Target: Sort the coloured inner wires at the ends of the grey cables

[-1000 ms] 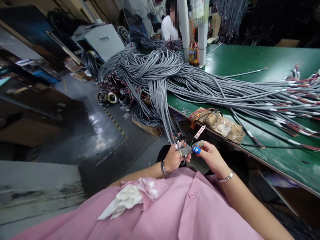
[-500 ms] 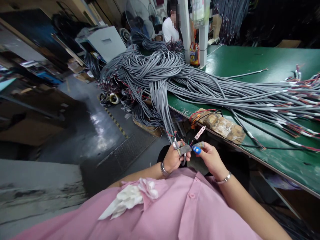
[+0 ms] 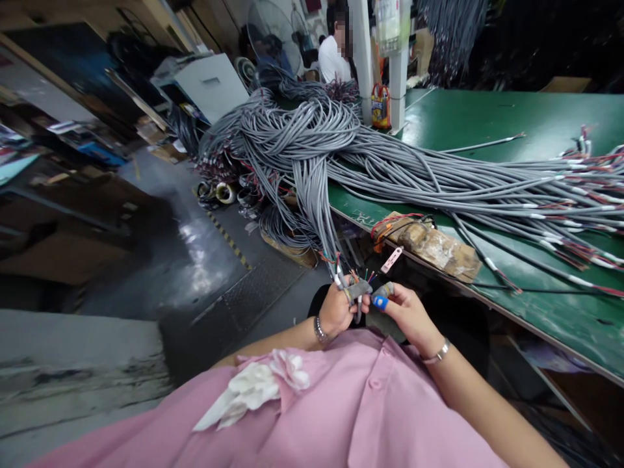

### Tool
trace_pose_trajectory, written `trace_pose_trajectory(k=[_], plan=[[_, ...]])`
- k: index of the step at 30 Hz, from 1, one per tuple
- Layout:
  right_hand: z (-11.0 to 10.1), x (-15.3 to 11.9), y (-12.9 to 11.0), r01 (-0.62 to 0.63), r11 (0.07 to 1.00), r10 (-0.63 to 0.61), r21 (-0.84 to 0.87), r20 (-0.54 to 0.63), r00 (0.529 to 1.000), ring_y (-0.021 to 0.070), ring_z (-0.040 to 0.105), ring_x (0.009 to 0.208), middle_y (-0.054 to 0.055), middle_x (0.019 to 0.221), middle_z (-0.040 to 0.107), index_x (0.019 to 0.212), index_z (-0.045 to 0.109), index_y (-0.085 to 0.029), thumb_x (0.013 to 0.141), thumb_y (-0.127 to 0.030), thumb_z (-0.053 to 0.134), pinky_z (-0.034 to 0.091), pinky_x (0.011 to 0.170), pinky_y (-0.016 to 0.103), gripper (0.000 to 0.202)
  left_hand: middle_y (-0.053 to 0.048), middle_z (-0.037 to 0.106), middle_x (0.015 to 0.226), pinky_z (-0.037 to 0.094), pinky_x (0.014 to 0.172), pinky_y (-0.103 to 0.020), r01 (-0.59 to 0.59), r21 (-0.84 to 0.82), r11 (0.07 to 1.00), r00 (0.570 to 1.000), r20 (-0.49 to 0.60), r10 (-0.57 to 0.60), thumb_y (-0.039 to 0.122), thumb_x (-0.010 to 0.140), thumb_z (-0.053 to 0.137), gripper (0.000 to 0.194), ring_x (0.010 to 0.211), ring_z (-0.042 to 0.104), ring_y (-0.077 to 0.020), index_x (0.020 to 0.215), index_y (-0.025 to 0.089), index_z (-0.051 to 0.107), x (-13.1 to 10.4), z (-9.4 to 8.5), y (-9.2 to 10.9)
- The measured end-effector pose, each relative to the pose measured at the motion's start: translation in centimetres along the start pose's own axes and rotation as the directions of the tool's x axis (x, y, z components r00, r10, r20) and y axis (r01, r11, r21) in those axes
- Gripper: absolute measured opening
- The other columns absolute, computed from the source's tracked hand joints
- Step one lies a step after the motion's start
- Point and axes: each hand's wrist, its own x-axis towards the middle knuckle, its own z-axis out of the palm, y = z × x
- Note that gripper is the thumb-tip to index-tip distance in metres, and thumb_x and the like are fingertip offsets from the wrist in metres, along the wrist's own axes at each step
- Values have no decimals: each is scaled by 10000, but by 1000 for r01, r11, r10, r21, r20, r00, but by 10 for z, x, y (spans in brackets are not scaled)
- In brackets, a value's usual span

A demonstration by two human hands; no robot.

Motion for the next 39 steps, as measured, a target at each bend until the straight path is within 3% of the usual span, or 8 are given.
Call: trace_pose_trajectory(k=[5, 8, 12, 17, 23, 31, 39], plan=[[-13, 8, 8, -48, 978, 70, 201, -105, 992, 114, 490, 629, -8, 710, 562, 823, 645, -196, 810, -381, 665, 434, 643, 265, 187, -10, 598, 524, 162, 339, -185, -10, -7, 1000, 999, 40, 10, 411, 679, 715, 325, 384, 541, -99, 707, 141, 536, -1, 0, 3], [-19, 18, 6, -60, 947, 115, 314, -160, 980, 123, 508, 636, 15, 769, 582, 854, 653, -196, 821, -525, 598, 459, 629, 271, 335, -11, 596, 526, 167, 342, -186, -16, -22, 1000, 997, 78, 17, 410, 685, 712, 326, 386, 544, -103, 723, 137, 537, 0, 1, 6], [-17, 35, -8, -79, 936, 152, 343, -192, 970, 136, 528, 621, 34, 767, 610, 834, 662, -196, 780, -674, 532, 471, 599, 271, 498, -4, 611, 554, 201, 346, -181, -49, -30, 998, 998, 48, 51, 421, 679, 724, 347, 397, 552, -106, 752, 152, 518, 0, 9, 12], [-8, 47, -22, -31, 935, 113, 353, -212, 971, 129, 515, 598, -9, 658, 578, 768, 626, -212, 743, -577, 660, 457, 592, 260, 367, -5, 613, 557, 220, 361, -178, -122, -3, 993, 993, 0, 122, 422, 692, 713, 340, 420, 560, -102, 741, 150, 515, 0, 23, 16], [-9, 45, -18, -64, 899, 142, 434, -151, 978, 140, 550, 669, 9, 749, 618, 818, 662, -228, 775, -572, 625, 485, 655, 284, 349, -12, 622, 584, 239, 364, -174, -102, 13, 995, 994, -26, 102, 437, 694, 715, 352, 424, 565, -101, 751, 144, 529, 4, 23, 9], [-12, 46, -18, -70, 880, 176, 470, -184, 967, 146, 572, 681, 8, 763, 644, 794, 674, -234, 768, -566, 642, 485, 662, 286, 335, -18, 608, 538, 224, 350, -188, -9, -22, 1000, 994, 107, 12, 434, 648, 736, 361, 395, 554, -115, 711, 137, 542, 6, 18, 9], [-12, 51, -9, 48, 918, 92, 393, -328, 940, 165, 572, 677, 13, 730, 648, 793, 670, -243, 736, -570, 676, 475, 664, 315, 332, -14, 605, 524, 245, 348, -184, 61, -17, 998, 985, 165, -57, 408, 624, 743, 341, 383, 539, -105, 696, 144, 540, 14, 16, 10]])
